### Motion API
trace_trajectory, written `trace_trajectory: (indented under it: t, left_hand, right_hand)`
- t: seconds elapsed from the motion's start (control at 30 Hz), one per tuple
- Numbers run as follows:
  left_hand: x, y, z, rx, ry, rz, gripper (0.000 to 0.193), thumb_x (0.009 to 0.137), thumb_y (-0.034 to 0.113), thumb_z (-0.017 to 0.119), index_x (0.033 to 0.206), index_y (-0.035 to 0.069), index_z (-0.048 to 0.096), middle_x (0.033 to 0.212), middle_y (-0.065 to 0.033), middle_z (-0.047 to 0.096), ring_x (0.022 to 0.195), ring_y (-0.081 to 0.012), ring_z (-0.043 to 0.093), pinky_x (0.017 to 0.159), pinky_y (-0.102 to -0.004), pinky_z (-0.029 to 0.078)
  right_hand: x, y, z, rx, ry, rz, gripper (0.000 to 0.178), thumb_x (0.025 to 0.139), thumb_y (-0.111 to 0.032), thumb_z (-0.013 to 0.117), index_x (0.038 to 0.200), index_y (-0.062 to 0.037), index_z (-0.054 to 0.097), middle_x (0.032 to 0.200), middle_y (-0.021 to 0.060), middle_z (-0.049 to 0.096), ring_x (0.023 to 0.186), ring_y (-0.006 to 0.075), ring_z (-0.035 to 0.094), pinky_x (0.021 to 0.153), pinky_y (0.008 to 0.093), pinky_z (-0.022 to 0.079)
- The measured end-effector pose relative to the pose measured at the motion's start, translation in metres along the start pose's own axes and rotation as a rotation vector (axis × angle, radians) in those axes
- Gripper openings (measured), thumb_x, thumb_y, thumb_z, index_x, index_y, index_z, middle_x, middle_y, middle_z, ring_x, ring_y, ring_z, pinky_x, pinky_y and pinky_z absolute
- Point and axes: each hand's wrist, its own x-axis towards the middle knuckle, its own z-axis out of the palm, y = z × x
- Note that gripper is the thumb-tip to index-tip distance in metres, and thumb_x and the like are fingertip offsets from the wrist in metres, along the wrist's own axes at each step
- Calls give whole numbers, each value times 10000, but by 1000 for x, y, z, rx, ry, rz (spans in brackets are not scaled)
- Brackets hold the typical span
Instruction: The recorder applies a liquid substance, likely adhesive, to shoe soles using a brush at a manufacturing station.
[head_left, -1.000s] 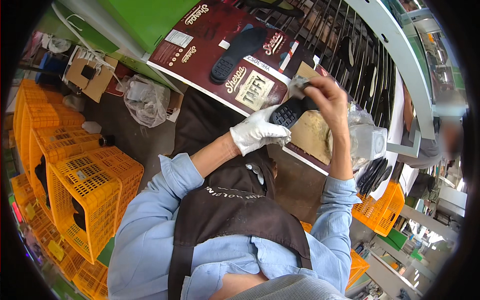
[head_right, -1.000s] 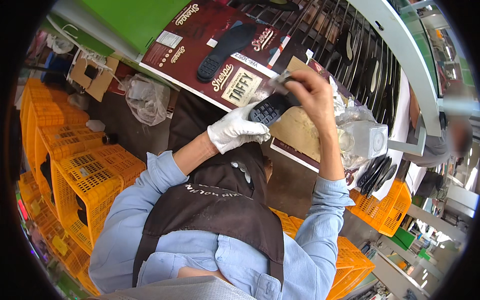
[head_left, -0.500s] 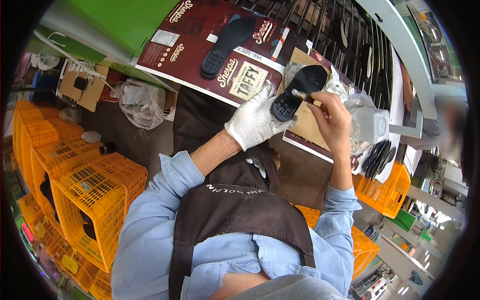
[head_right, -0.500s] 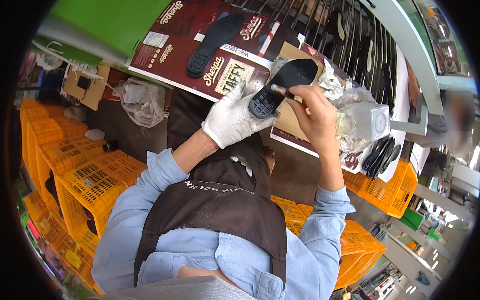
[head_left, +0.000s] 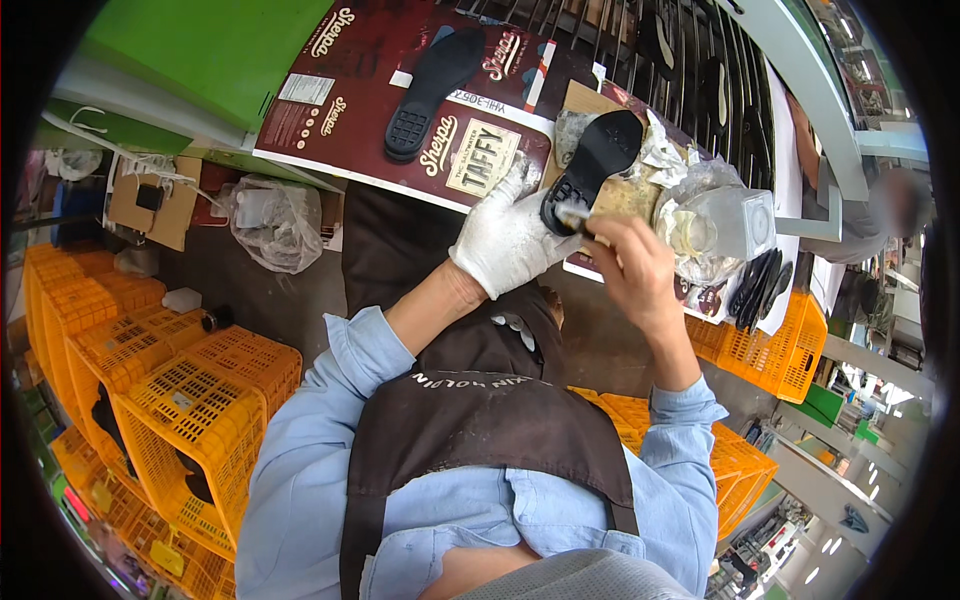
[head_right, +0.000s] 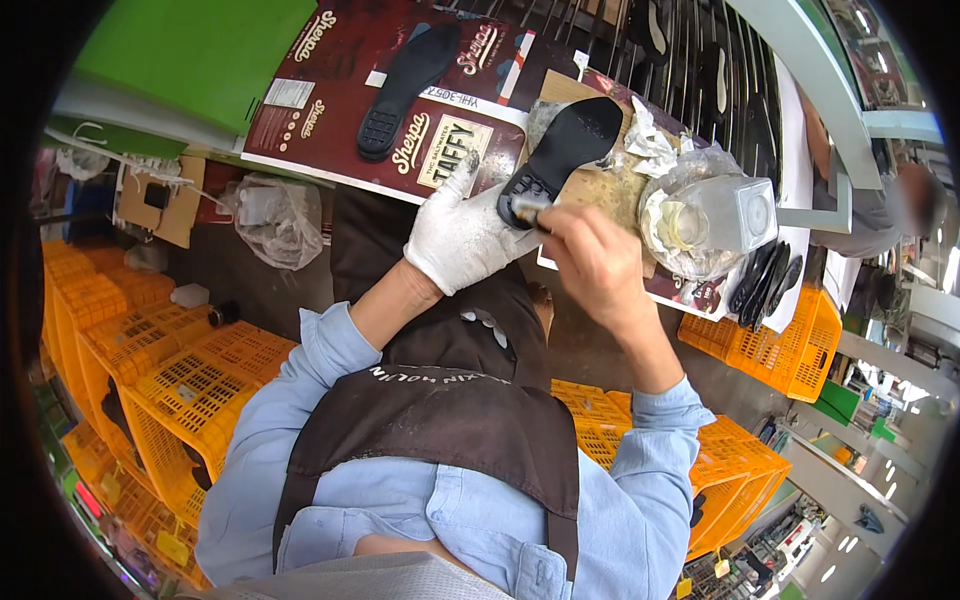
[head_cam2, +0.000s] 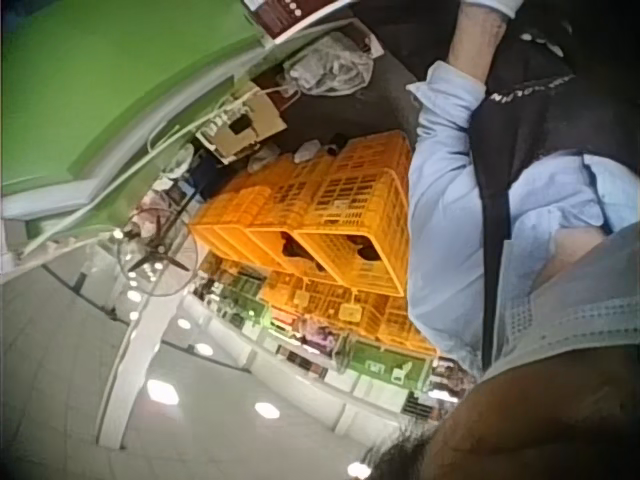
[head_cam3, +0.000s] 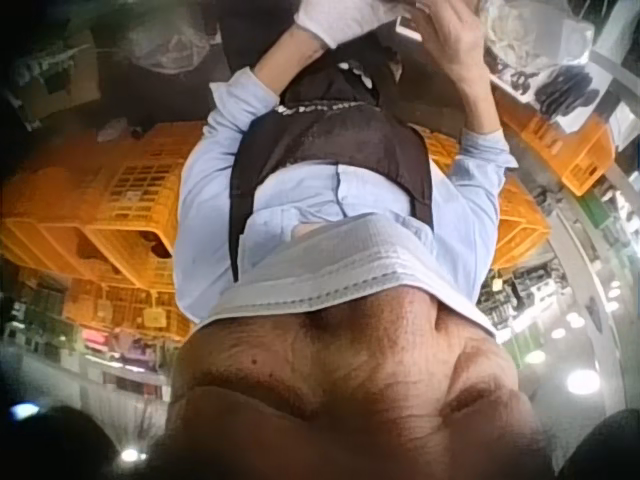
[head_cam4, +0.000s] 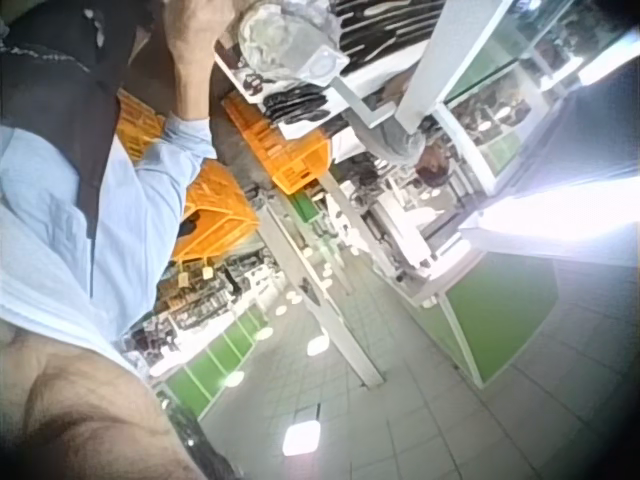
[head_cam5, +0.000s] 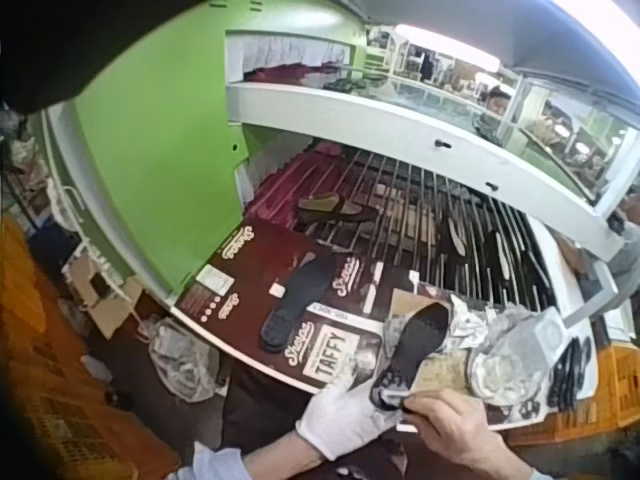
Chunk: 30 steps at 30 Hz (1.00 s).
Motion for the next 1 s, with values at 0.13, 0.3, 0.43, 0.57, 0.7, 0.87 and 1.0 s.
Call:
trace_trajectory:
  t: [0.13,0.3,0.43,0.57,0.7,0.87,1.0]
  left_hand:
    - [3,6,-27,132,-49,-65,748,972,570,225,1391,-40,330,1352,-207,455,1242,-330,436,1090,-460,298]
    - [7,1,-28,-8,-187,-76,766,957,603,236,1361,-31,380,1282,-184,503,1155,-289,493,1028,-401,363]
    - [5,6,-23,-12,-127,-140,833,921,666,239,1401,-6,346,1341,-180,474,1212,-281,460,1060,-401,319]
    - [6,-3,-8,-3,-92,-108,831,915,679,232,1374,5,390,1247,-157,528,1154,-271,483,991,-428,376]
    - [9,2,-15,3,38,-116,882,888,721,236,1377,1,381,1238,-150,540,1118,-280,513,1030,-432,360]
    - [10,-2,-4,23,150,-105,924,858,763,243,1274,-35,452,1057,-142,597,938,-268,545,906,-411,420]
    - [12,1,-27,-44,137,-118,902,866,756,236,1202,-41,493,968,-113,600,883,-229,544,866,-374,420]
  right_hand:
    - [-6,-21,-7,153,3,10,302,695,25,745,962,-26,611,867,107,643,721,253,648,603,326,519]
    - [-3,-5,7,-67,32,19,252,716,0,745,938,-11,626,883,108,654,750,250,659,630,329,537]
    - [-6,-33,-3,163,-28,67,261,721,11,737,953,-39,626,892,112,649,768,250,666,612,324,534]
    - [2,-3,10,-117,177,43,289,721,18,721,987,-43,624,903,112,656,731,236,658,597,319,530]
    - [-6,-14,19,-50,60,-61,274,726,10,710,983,-36,625,897,90,659,720,229,657,590,313,533]
    - [-3,-17,12,-65,196,-71,284,703,6,739,963,-25,631,882,87,661,723,231,661,594,311,543]
    - [-6,-11,21,-40,127,-22,266,706,11,735,950,-34,640,887,87,662,706,229,658,576,317,532]
